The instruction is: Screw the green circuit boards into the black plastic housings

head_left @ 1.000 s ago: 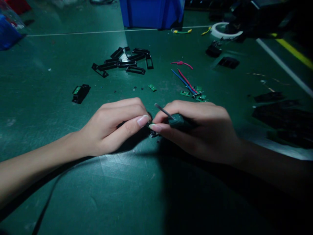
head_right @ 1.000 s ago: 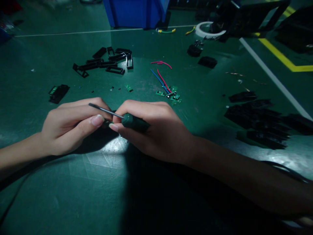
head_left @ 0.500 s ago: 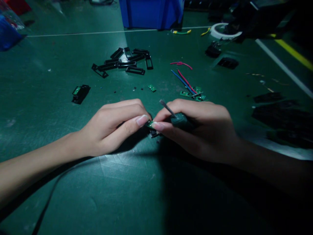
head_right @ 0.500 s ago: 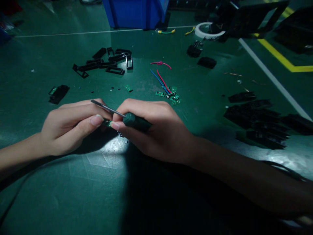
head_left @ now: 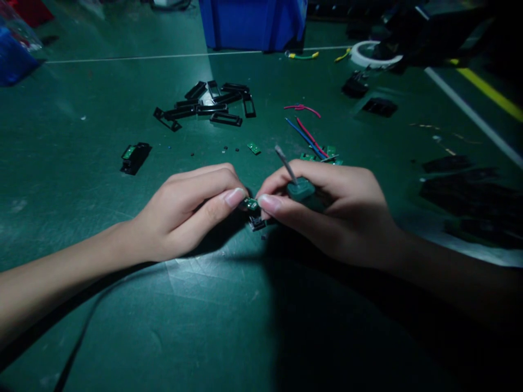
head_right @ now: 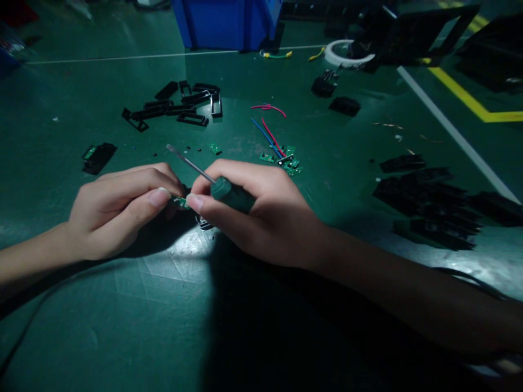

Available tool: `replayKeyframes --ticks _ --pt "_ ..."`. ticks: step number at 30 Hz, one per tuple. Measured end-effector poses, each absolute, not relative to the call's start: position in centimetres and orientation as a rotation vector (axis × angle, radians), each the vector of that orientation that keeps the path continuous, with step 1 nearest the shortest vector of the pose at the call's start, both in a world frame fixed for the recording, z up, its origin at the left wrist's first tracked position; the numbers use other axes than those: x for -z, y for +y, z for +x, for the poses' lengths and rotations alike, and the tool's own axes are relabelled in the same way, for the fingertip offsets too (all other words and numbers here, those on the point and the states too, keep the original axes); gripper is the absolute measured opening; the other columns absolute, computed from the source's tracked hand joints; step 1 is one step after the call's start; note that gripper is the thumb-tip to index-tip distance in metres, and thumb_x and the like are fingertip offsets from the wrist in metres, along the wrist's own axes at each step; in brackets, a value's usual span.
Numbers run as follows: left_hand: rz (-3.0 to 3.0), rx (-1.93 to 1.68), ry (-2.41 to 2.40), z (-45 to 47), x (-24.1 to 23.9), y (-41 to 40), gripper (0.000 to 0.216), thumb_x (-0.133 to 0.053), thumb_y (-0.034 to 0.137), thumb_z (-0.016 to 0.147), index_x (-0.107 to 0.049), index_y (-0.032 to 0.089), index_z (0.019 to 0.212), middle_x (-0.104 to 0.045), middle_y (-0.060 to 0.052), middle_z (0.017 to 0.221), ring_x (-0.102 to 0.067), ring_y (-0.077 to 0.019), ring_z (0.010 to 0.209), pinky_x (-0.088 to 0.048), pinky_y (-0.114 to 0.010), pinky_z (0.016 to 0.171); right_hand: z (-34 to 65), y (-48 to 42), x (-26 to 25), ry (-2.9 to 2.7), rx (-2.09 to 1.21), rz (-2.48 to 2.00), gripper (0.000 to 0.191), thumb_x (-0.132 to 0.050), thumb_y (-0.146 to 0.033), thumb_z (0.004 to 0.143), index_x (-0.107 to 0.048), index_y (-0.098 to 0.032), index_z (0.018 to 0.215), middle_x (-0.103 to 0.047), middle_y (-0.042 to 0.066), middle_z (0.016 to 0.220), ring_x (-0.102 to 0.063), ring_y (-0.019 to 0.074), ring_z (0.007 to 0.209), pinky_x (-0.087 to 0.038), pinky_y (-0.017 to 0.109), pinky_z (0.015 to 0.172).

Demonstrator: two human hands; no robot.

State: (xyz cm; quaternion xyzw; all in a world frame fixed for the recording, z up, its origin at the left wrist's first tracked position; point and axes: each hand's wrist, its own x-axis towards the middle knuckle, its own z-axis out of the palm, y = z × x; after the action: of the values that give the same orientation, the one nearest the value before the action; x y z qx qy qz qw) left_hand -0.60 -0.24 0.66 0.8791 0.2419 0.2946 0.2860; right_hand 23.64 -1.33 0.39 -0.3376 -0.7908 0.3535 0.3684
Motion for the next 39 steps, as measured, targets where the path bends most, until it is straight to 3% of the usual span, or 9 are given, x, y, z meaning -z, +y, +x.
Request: replayKeyframes --ticks 9,19,27,39 --pt "2.346 -0.781 0.641 -0.63 -0.63 -0.15 0.023 -0.046 0.018 0.109 -0.062 0.014 0.093 -0.063 -0.003 0.086 -0.062 -0.0124 0.082 -0.050 -0.027 0.077 23.62 -1.21 -0.34 -2.082 -0.916 -0.838 0.011 -0.080 -0.013 0.088 -0.071 -0.018 0.090 -0.073 -0.009 0.086 -0.057 0.0035 0.067 -0.039 0.019 0.062" --pt "2.395 -0.745 0.618 -0.61 -0.74 -0.14 0.024 -0.047 0.019 0.109 -0.063 0.013 0.093 -0.071 -0.006 0.093 -0.069 -0.0145 0.093 -0.053 -0.026 0.084 23.64 -1.27 -0.21 -2.107 -0.873 -0.821 0.010 -0.079 -0.020 0.091 -0.069 -0.018 0.088 -0.072 -0.007 0.082 -0.058 0.0055 0.065 -0.040 0.020 0.062" --pt "2.401 -0.743 0.614 -0.68 -0.69 -0.15 0.021 -0.048 0.018 0.108 -0.064 0.014 0.096 -0.070 -0.004 0.092 -0.067 -0.0125 0.085 -0.052 -0.026 0.081 23.70 -1.13 0.07 -2.110 -0.874 -0.823 0.018 -0.079 -0.034 0.092 -0.070 -0.020 0.087 -0.073 -0.005 0.079 -0.062 0.0086 0.066 -0.043 0.023 0.063" --pt "2.312 -0.747 0.643 -0.70 -0.88 -0.18 0.024 -0.048 0.020 0.110 -0.065 0.014 0.094 -0.065 -0.002 0.085 -0.062 -0.0110 0.080 -0.049 -0.024 0.076 23.75 -1.26 -0.33 -2.083 -0.896 -0.808 0.011 -0.080 -0.026 0.091 -0.072 -0.018 0.089 -0.070 -0.006 0.076 -0.054 0.0069 0.060 -0.039 0.022 0.057"
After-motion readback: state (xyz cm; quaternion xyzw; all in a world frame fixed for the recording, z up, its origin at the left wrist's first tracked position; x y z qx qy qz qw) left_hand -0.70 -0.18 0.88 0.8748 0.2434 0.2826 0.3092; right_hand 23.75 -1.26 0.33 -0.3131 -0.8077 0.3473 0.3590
